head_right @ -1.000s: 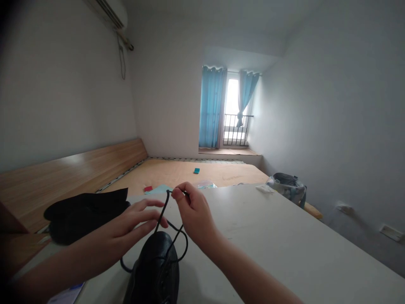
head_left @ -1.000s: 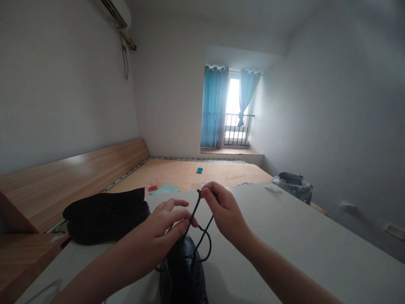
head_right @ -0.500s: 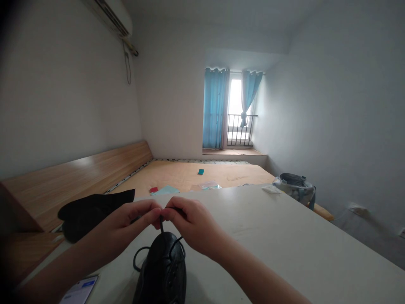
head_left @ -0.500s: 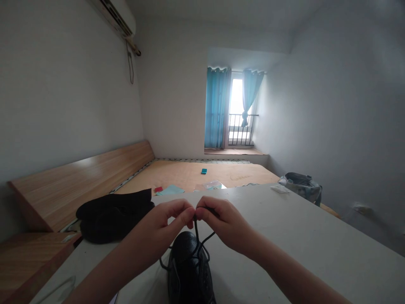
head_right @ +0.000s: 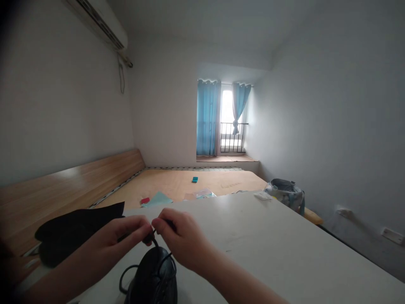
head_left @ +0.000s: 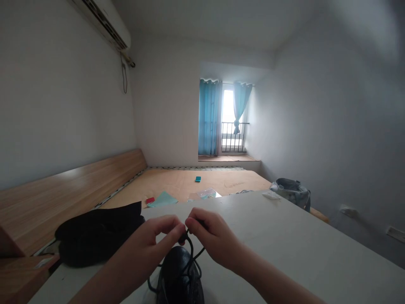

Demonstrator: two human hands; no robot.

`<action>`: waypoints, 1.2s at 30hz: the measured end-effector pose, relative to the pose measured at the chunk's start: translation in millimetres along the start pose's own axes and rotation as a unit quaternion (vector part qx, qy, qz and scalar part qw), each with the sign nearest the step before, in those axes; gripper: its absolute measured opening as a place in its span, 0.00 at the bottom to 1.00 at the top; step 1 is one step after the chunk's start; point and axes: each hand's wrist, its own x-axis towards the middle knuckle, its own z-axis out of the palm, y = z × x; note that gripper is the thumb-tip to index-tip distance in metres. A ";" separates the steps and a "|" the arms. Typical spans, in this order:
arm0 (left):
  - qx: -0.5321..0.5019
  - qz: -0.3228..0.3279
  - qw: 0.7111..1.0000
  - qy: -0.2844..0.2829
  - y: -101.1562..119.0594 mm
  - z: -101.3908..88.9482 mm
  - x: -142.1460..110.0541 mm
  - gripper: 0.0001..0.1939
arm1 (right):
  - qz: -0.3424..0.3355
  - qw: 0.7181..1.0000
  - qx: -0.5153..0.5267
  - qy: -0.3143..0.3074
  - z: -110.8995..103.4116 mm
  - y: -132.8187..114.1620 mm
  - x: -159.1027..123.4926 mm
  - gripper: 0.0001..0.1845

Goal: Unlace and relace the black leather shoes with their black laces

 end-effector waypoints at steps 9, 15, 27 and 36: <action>0.018 -0.005 1.000 0.009 7.7 3.7 1.1 0.18 | -0.041 0.994 -0.073 0.073 -1.9 0.1 -1.5 0.10; 0.062 -0.013 0.997 0.042 8.5 8.6 -2.1 0.09 | -0.035 0.994 -0.026 0.100 -1.0 0.1 -1.0 0.10; -0.032 -0.004 0.996 0.087 12.3 7.0 -0.2 0.12 | 0.019 0.995 0.071 0.069 4.3 -0.8 -2.9 0.12; -0.068 -0.006 0.980 0.188 10.0 8.0 -1.4 0.10 | 0.116 0.956 0.270 0.015 11.8 -14.5 -7.6 0.17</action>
